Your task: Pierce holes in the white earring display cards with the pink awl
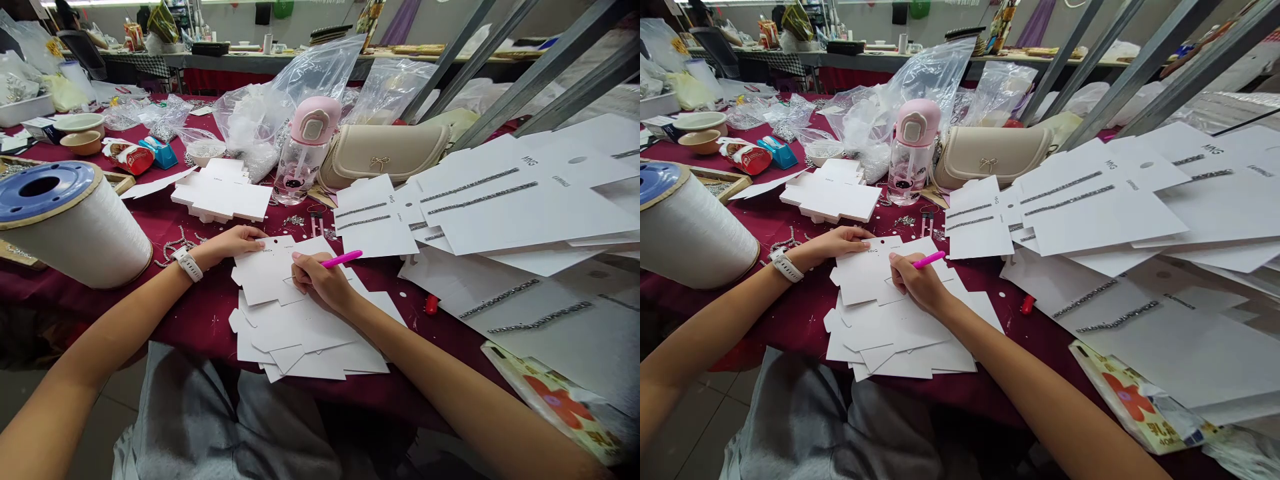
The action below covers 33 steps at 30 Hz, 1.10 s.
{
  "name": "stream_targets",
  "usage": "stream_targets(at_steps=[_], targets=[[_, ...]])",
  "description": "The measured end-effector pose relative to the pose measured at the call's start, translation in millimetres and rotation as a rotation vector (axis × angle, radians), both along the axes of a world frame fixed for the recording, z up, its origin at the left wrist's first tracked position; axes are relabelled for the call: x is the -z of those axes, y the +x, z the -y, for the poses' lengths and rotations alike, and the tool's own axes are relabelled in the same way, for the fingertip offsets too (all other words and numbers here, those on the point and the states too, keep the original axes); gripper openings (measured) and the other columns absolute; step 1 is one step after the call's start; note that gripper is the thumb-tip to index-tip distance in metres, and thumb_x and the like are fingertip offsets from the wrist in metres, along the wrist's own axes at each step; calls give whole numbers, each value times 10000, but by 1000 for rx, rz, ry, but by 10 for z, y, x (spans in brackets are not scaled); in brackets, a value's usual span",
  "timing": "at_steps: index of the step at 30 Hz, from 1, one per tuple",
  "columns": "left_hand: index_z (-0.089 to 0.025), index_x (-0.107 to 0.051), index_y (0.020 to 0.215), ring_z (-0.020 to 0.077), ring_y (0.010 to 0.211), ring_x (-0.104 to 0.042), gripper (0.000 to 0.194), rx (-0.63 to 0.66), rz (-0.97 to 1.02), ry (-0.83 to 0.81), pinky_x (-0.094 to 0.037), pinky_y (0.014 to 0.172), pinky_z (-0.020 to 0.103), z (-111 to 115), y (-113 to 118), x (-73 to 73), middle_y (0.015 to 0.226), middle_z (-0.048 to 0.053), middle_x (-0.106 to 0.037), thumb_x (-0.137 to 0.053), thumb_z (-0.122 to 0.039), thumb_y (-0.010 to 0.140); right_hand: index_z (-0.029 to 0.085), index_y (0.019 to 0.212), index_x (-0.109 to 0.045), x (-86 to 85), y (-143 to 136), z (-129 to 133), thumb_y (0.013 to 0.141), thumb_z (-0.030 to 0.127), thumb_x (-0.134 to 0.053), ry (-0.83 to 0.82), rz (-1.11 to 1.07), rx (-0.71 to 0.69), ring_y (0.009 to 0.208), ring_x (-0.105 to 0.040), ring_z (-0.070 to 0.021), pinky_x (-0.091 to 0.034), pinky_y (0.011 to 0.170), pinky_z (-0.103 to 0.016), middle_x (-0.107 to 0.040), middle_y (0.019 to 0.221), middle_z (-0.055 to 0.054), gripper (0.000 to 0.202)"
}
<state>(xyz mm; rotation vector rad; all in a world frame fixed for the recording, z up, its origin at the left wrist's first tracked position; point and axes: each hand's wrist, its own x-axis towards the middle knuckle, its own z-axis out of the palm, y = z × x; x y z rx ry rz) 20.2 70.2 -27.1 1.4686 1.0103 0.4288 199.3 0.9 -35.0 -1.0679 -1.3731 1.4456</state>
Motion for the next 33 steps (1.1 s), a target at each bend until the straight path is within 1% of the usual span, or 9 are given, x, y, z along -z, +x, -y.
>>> stream_targets(at_steps=[3, 7, 11, 16, 24, 29, 30, 33], targets=[[-134, -597, 975, 100, 625, -557, 352, -6, 1, -11, -420, 575, 222, 9, 10, -9, 835, 31, -637, -635, -294, 663, 191, 351, -294, 1, 37, -22, 724, 302, -462, -8, -52, 31, 303, -304, -57, -220, 339, -223, -248, 330, 58, 424], [-133, -600, 965, 100, 628, -558, 339, -20, 2, -13, -423, 580, 223, 21, 24, -30, 827, 28, -637, -640, -276, 660, 200, 339, -268, -8, 77, -48, 686, 258, -436, -40, -156, 160, 255, -297, -64, -177, 306, -226, -242, 298, 55, 390], [-130, -601, 953, 94, 623, -556, 302, -13, 0, -1, -423, 569, 213, 20, 19, -35, 820, 27, -635, -620, -257, 679, 199, 322, -267, -32, 59, -39, 662, 238, -437, -49, -108, 139, 254, -291, -59, -175, 313, -225, -237, 292, 54, 382], [-133, -599, 964, 99, 630, -560, 306, -17, -22, 3, -423, 569, 217, 23, 9, -36, 840, 31, -635, -609, -264, 688, 195, 322, -268, -38, 40, -30, 655, 232, -435, -48, -81, 139, 258, -296, -58, -173, 318, -226, -243, 301, 51, 375], [-137, -603, 964, 110, 659, -553, 333, 0, -36, 36, -417, 588, 225, 2, 4, -17, 864, 29, -632, -623, -293, 670, 194, 334, -282, -6, 29, -19, 692, 236, -438, 1, -57, 104, 273, -284, -53, -189, 327, -229, -221, 324, 59, 393], [-124, -598, 963, 110, 658, -548, 323, 7, -61, 37, -410, 581, 225, -14, 3, -15, 859, 38, -626, -600, -283, 683, 192, 343, -299, 1, 8, -6, 700, 264, -457, 8, -28, 47, 296, -281, -50, -202, 337, -226, -244, 326, 56, 397], [-123, -593, 971, 105, 655, -545, 317, 8, -67, 38, -408, 578, 221, -11, 4, -18, 862, 38, -624, -589, -276, 693, 192, 340, -295, -1, 14, -10, 696, 264, -460, 7, -38, 56, 293, -281, -49, -200, 335, -226, -241, 324, 57, 399], [-120, -583, 987, 93, 653, -540, 309, 4, -77, 41, -411, 585, 214, 7, 14, -34, 877, 38, -619, -570, -253, 708, 196, 329, -271, -1, 45, -33, 684, 242, -446, -8, -124, 147, 269, -283, -55, -178, 318, -227, -232, 308, 55, 398]])
